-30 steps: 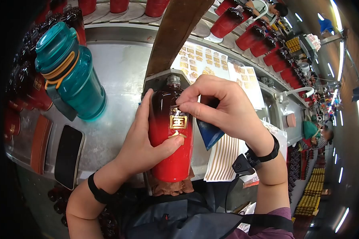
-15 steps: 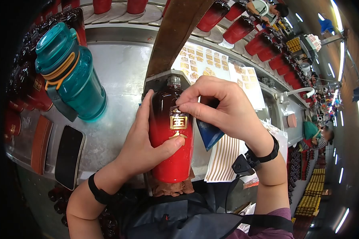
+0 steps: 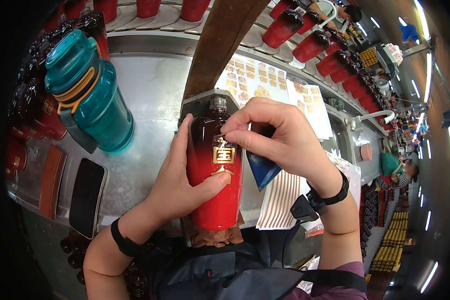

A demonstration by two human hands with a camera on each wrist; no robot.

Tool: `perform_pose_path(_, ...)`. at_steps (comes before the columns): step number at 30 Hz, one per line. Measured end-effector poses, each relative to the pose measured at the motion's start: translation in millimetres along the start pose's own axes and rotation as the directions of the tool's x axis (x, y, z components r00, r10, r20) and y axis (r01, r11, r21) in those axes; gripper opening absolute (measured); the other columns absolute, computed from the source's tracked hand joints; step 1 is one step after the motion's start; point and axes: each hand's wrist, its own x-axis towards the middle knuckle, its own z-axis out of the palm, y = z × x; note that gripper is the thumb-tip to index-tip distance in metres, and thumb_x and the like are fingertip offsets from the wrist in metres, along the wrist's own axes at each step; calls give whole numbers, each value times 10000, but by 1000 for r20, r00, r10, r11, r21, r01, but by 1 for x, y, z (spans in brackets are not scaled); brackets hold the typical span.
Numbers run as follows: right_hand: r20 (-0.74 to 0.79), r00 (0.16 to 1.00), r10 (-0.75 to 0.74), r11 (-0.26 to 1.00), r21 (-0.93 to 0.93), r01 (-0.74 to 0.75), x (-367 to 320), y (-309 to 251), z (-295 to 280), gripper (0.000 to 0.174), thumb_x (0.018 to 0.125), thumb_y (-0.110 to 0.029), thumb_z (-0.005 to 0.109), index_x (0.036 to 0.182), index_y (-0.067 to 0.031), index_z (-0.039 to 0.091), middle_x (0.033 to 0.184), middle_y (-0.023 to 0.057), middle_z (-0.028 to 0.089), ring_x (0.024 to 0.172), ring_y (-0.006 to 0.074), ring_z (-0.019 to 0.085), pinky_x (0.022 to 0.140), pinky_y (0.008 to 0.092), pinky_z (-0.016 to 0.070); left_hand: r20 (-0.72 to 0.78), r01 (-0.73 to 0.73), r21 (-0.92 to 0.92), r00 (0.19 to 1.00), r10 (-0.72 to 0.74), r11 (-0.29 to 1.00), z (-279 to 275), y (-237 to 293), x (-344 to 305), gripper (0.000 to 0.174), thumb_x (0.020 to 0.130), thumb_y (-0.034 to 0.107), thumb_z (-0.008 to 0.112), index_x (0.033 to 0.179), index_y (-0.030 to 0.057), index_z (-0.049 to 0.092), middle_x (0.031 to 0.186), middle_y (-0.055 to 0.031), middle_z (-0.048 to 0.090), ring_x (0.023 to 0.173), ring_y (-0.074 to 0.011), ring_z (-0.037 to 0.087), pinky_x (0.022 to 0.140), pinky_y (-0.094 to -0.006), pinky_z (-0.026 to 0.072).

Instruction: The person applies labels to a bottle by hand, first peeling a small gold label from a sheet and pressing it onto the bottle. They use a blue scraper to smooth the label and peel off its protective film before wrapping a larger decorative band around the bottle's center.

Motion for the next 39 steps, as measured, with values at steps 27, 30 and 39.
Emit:
perform_pose_path(27,-33,999,-27,999,35,28,1,3,2,98,863,-117,739,936,-52,744,756,36,634,703,133,580,654,273,481,-21,-40,-121,999,38,992,-1,-6,2,872,933,270,639,1544,-89,132,1502,-235,372,1394,-279,396,1162,-381,307)
perform_pose_path(30,25,1000,18,1000,2,-18,-1,0,-3,99,898,-94,744,977,-34,747,912,2,663,781,53,584,690,209,463,1,-8,-190,1000,8,982,0,-1,1,758,991,249,533,1545,-90,140,1513,-214,368,1402,-265,383,1174,-370,280)
perform_pose_path(39,34,998,46,999,27,-47,8,1,0,100,899,-87,742,975,-24,743,924,14,665,807,64,607,717,215,483,11,-22,-123,1000,24,992,-7,-8,5,865,941,262,639,1546,-84,128,1493,-218,381,1383,-270,403,1156,-379,314)
